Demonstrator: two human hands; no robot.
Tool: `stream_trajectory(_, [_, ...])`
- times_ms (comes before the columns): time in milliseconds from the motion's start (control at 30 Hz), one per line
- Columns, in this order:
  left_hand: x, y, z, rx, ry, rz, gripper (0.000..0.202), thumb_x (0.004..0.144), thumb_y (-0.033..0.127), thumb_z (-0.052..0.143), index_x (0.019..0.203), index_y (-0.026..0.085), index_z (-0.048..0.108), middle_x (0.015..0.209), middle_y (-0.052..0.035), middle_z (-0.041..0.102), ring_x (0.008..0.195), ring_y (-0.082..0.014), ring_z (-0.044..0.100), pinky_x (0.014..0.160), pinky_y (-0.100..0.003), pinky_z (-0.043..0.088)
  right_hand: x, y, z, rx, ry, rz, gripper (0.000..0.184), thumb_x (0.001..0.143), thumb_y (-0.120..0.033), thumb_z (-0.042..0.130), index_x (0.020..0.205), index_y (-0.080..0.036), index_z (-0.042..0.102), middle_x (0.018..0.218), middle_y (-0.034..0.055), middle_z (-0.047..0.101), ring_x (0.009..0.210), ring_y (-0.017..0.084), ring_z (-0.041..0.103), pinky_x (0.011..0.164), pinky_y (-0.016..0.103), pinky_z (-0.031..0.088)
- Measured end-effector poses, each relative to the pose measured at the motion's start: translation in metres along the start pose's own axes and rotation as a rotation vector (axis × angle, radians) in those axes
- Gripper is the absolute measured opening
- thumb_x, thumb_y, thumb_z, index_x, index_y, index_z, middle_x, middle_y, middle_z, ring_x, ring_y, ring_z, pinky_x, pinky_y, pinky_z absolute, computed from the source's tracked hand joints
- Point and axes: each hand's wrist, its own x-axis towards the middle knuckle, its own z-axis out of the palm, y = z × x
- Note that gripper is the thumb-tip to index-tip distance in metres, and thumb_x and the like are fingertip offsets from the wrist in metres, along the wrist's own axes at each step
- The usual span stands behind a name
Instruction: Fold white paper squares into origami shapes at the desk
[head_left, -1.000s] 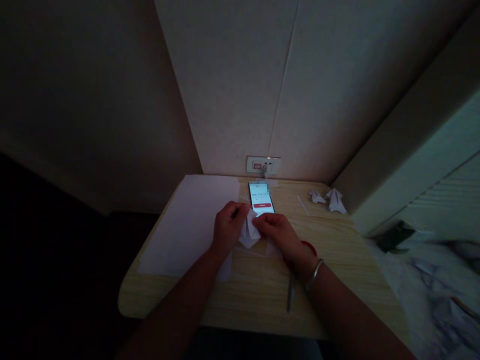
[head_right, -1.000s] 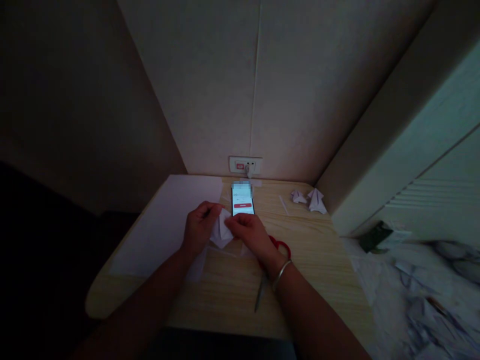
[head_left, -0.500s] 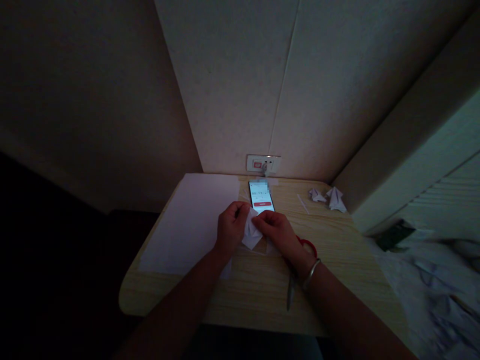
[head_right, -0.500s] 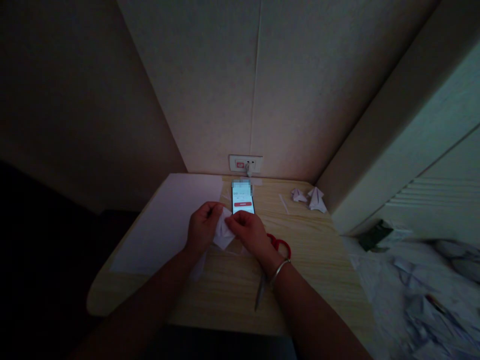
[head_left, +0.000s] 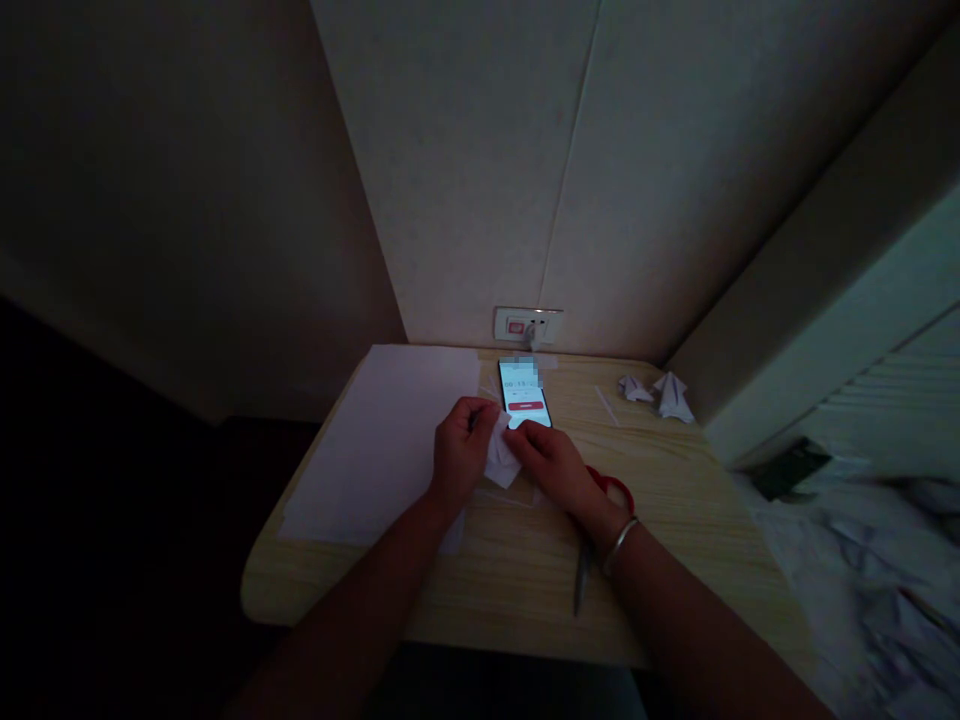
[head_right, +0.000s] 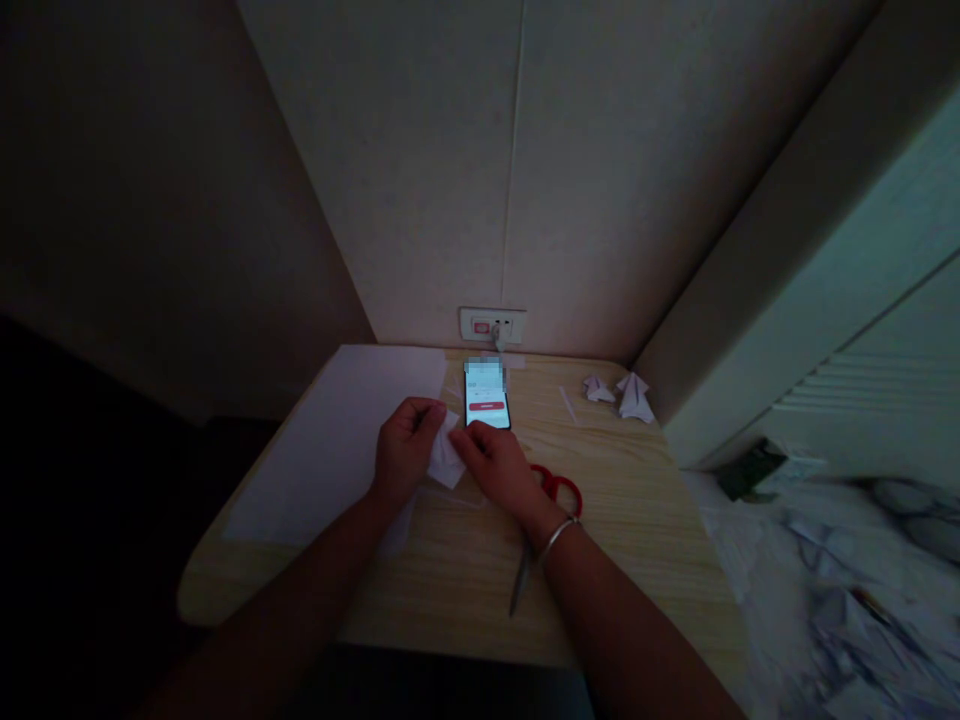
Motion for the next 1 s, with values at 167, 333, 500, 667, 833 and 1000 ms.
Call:
stream_trajectory(167, [0.001, -0.003, 0.003, -0.100, -0.078, -0.053, 0.023, 0.077, 0.037, 0.060, 0.086, 0.017, 0.055, 0.075, 0.0010, 0.061, 0.066, -0.0119, 0.055, 0.061, -0.022, 0.043, 0.001, 0.002, 0.001, -0.056, 0.085, -0.022, 0.034, 0.085, -0.047, 0.046, 0.063, -0.020, 0.048, 0.057, -0.0029, 0.046, 0.055, 0.011, 0.039, 0.049, 0.024, 0.030])
stream_trajectory(333, [0.001, -0.002, 0.003, -0.092, -0.081, -0.085, 0.022, 0.075, 0.035, 0.062, 0.085, 0.018, 0.053, 0.072, 0.0024, 0.059, 0.062, -0.0111, 0.053, 0.058, -0.022, 0.042, 0.001, 0.003, 0.000, -0.033, 0.109, -0.005, 0.036, 0.083, -0.049, 0.049, 0.061, -0.020, 0.047, 0.057, -0.0027, 0.047, 0.054, 0.011, 0.039, 0.049, 0.024, 0.029])
stream_trajectory(500, [-0.001, 0.002, 0.004, -0.185, -0.018, -0.071, 0.020, 0.074, 0.034, 0.062, 0.084, 0.018, 0.054, 0.073, 0.0022, 0.059, 0.063, -0.0109, 0.054, 0.057, -0.021, 0.042, 0.001, -0.001, -0.004, 0.038, 0.097, 0.071, 0.038, 0.077, -0.051, 0.056, 0.057, -0.020, 0.046, 0.053, -0.0036, 0.043, 0.052, 0.011, 0.037, 0.047, 0.023, 0.028])
stream_trajectory(667, [0.002, 0.001, 0.004, -0.238, 0.003, -0.099, 0.021, 0.073, 0.033, 0.064, 0.082, 0.017, 0.054, 0.069, 0.0030, 0.059, 0.059, -0.0100, 0.053, 0.054, -0.020, 0.041, 0.001, -0.002, -0.005, 0.114, 0.068, 0.095, 0.036, 0.076, -0.049, 0.057, 0.057, -0.020, 0.048, 0.051, -0.0043, 0.043, 0.049, 0.010, 0.035, 0.045, 0.023, 0.027])
stream_trajectory(833, [0.009, -0.001, -0.001, -0.268, 0.038, -0.169, 0.023, 0.071, 0.033, 0.066, 0.081, 0.016, 0.054, 0.067, 0.0036, 0.058, 0.056, -0.0089, 0.052, 0.054, -0.021, 0.042, 0.003, 0.000, -0.006, 0.237, -0.022, 0.115, 0.030, 0.076, -0.046, 0.058, 0.064, -0.019, 0.053, 0.052, -0.0048, 0.045, 0.047, 0.009, 0.035, 0.043, 0.022, 0.026])
stream_trajectory(1000, [0.011, -0.001, -0.003, -0.369, -0.152, -0.339, 0.032, 0.063, 0.037, 0.073, 0.079, 0.014, 0.058, 0.065, 0.0012, 0.062, 0.053, -0.0105, 0.055, 0.052, -0.022, 0.043, 0.005, 0.002, -0.007, 0.307, 0.062, 0.191, 0.032, 0.073, -0.048, 0.060, 0.062, -0.019, 0.052, 0.051, -0.0048, 0.047, 0.044, 0.008, 0.035, 0.042, 0.022, 0.026])
